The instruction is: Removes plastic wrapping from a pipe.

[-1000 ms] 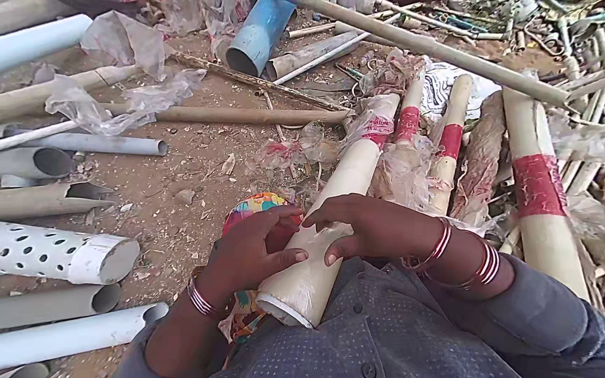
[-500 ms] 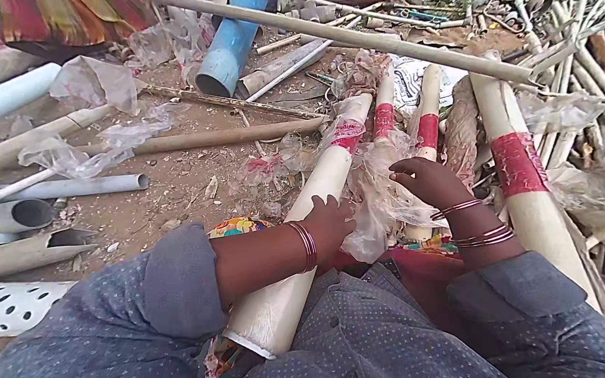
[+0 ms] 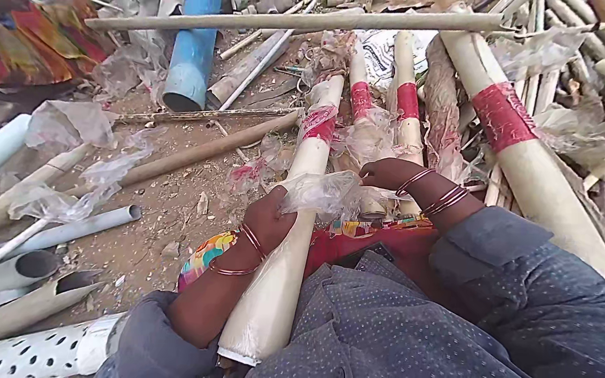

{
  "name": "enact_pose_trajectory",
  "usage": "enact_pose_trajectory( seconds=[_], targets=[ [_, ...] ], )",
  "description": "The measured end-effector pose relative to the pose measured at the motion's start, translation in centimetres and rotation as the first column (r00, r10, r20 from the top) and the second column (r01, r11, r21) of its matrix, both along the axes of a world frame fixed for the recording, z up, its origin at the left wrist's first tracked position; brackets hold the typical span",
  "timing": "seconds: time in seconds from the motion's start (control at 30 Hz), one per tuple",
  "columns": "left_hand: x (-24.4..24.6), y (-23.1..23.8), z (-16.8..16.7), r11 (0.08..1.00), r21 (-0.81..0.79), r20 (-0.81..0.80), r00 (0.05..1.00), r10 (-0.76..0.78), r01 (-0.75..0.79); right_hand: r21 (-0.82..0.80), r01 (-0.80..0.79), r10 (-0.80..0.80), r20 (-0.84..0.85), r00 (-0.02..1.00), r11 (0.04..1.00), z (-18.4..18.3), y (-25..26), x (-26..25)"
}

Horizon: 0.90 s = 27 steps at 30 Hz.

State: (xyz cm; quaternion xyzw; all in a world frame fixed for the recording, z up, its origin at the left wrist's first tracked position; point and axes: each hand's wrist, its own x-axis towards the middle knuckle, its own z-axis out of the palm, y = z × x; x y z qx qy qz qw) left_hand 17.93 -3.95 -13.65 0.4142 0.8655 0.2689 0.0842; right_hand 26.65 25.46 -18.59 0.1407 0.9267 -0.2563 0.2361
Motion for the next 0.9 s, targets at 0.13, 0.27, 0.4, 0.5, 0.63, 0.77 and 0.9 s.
enact_pose_trajectory(
  seconds=[0.13,0.27,0.4,0.5,0.63,0.77,0.9],
  targets=[
    [0.0,-0.7,-1.1,0.965,0.247,0.07,0.995,0.073,-0.088,-0.033,-0.021,0.022,0.025,0.999,0.999,-0.2,-0.8,0.1],
    [0.1,-0.7,-1.3,0.88,0.46,0.132,0.989,0.063,-0.117,-0.001,-0.091,0.091,0.108,0.99,0.996,-0.4,-1.2,0.0],
    [0.0,-0.4,-1.0,0.903,0.388,0.215,0.971,0.104,-0.182,-0.043,-0.208,0.212,0.292,0.933,0.977,-1.1,-3.3,-0.2],
    [-0.4,-0.4,-0.9,0.901,0.361,0.306,0.943,0.13,-0.242,-0.14,-0.158,0.187,0.232,0.955,0.978,-1.2,-5.1,-0.4],
    [-2.1,-1.5,-0.3,0.763,0.545,0.528,0.849,0.011,-0.349,-0.276,0.048,-0.062,-0.044,0.997,0.96,0.0,-5.0,-1.3],
    [-4.2,-3.3,0.7,0.623,0.657,0.484,0.871,0.083,-0.425,-0.406,0.374,-0.503,-0.28,0.818,0.834,3.3,-3.4,-1.0],
    [-5.1,-4.4,1.8,0.479,0.685,0.484,0.834,0.263,-0.549,-0.246,0.149,-0.213,-0.26,0.942,0.958,1.7,-2.1,-0.7]
  ],
)
